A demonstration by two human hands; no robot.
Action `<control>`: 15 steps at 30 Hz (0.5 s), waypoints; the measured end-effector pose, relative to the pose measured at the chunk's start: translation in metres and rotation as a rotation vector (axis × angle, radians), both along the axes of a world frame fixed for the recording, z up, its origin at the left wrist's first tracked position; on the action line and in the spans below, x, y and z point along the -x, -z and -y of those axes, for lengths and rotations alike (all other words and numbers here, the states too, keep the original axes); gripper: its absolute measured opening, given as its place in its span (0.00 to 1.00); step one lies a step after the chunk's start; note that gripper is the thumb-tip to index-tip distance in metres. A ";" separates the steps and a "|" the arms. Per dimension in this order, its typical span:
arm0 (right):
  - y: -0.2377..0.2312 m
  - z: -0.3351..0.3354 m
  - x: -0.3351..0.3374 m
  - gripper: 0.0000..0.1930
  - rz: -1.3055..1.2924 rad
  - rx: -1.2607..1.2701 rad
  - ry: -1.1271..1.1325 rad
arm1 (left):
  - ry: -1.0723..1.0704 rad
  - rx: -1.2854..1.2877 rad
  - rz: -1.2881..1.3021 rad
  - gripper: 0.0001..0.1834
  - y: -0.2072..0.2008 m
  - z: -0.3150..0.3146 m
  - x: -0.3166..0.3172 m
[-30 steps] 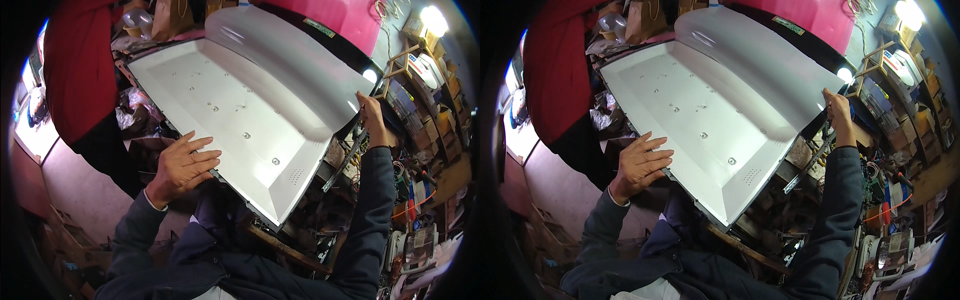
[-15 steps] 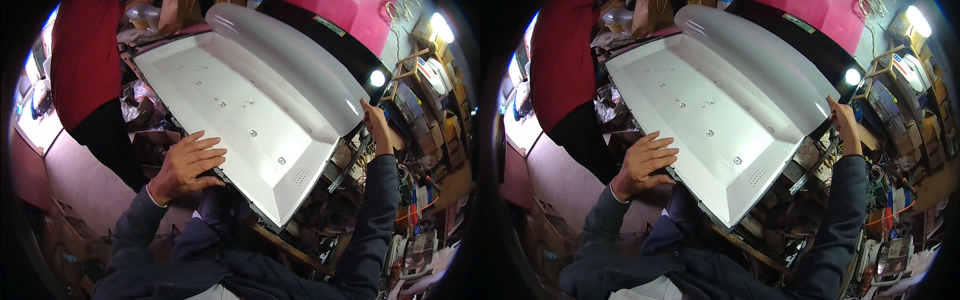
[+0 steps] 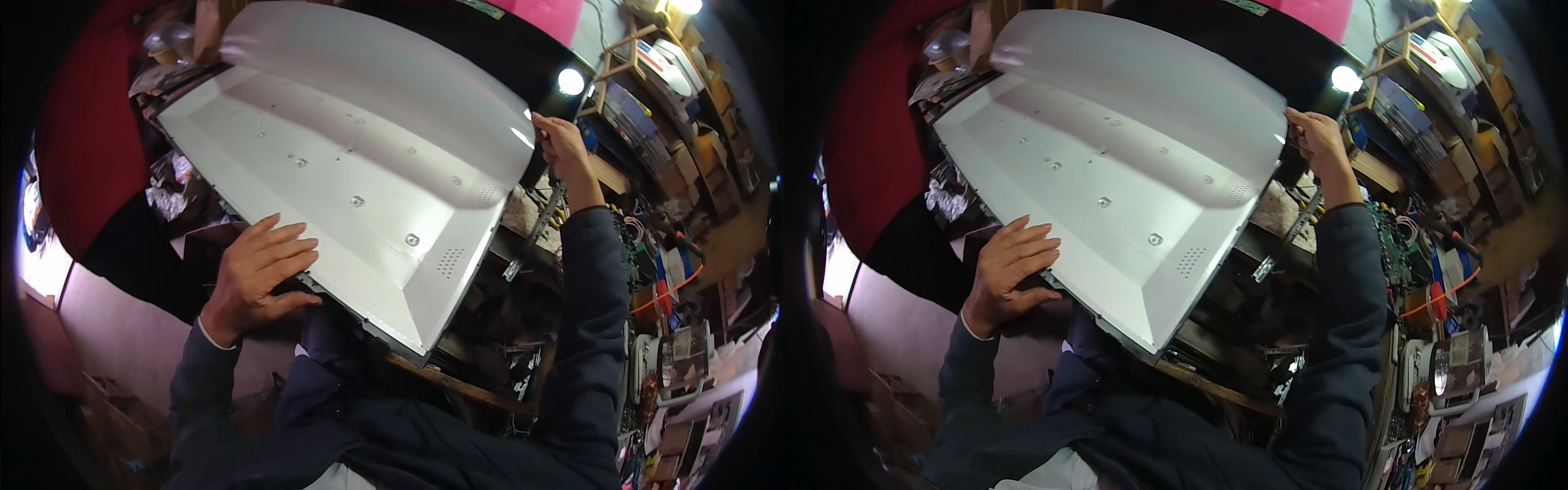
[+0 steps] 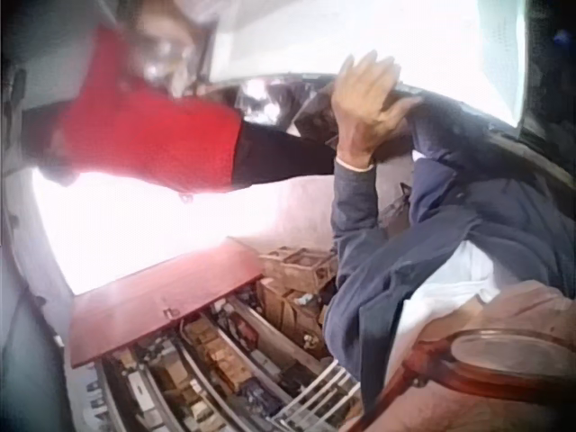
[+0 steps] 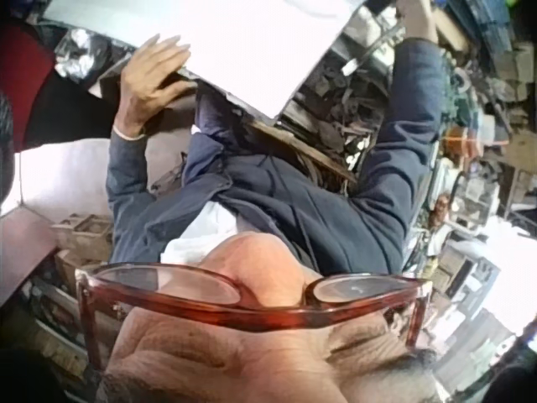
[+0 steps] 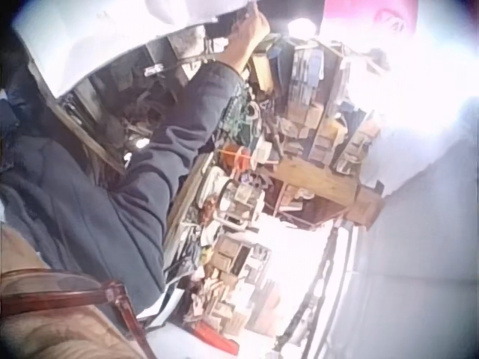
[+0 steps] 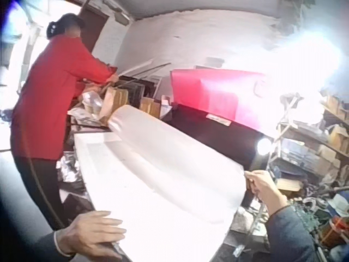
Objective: The person disassembles a flat-screen monitor by hand, removing the front bezel, detaching the screen panel, and peeling off a protective film. A second person assists by holding the monitor steady.
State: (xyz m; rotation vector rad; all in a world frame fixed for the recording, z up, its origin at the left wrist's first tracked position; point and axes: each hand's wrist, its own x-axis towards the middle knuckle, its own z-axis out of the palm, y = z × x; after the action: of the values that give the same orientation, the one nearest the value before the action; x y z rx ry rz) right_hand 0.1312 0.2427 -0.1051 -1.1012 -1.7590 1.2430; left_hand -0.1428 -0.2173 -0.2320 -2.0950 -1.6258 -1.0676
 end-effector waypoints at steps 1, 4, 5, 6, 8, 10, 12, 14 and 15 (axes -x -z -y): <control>-0.001 -0.001 -0.002 0.17 -0.001 -0.021 0.017 | 0.014 0.010 -0.016 0.32 0.001 -0.001 0.002; -0.007 0.016 0.003 0.20 0.032 -0.063 -0.059 | 0.032 0.052 -0.023 0.36 -0.005 -0.004 -0.004; -0.011 0.028 0.006 0.20 0.035 -0.048 -0.143 | 0.012 0.103 -0.058 0.43 -0.010 -0.004 -0.006; -0.013 0.036 0.006 0.21 0.041 -0.033 -0.226 | -0.004 0.106 -0.042 0.44 -0.015 -0.005 -0.007; -0.012 0.048 -0.010 0.24 -0.023 -0.128 -0.561 | -0.033 0.104 -0.011 0.47 -0.024 -0.012 -0.007; -0.009 0.062 -0.022 0.34 0.115 -0.280 -0.744 | -0.097 0.098 -0.004 0.50 -0.033 -0.018 -0.009; -0.011 0.113 -0.014 0.35 0.382 -0.511 -0.656 | -0.142 0.117 0.021 0.51 -0.036 -0.020 -0.011; 0.009 0.133 -0.008 0.36 0.485 -0.918 -0.554 | -0.132 0.240 0.011 0.53 -0.029 -0.021 -0.011; 0.019 0.127 -0.010 0.31 0.448 -1.035 -0.574 | -0.095 0.234 -0.017 0.53 -0.038 -0.026 -0.020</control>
State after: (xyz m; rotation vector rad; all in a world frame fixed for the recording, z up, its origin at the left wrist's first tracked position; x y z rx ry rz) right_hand 0.1408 0.1156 -0.1238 -0.2500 -2.6809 0.1779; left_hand -0.1228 -0.1915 -0.1937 -2.1342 -1.9021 -0.8632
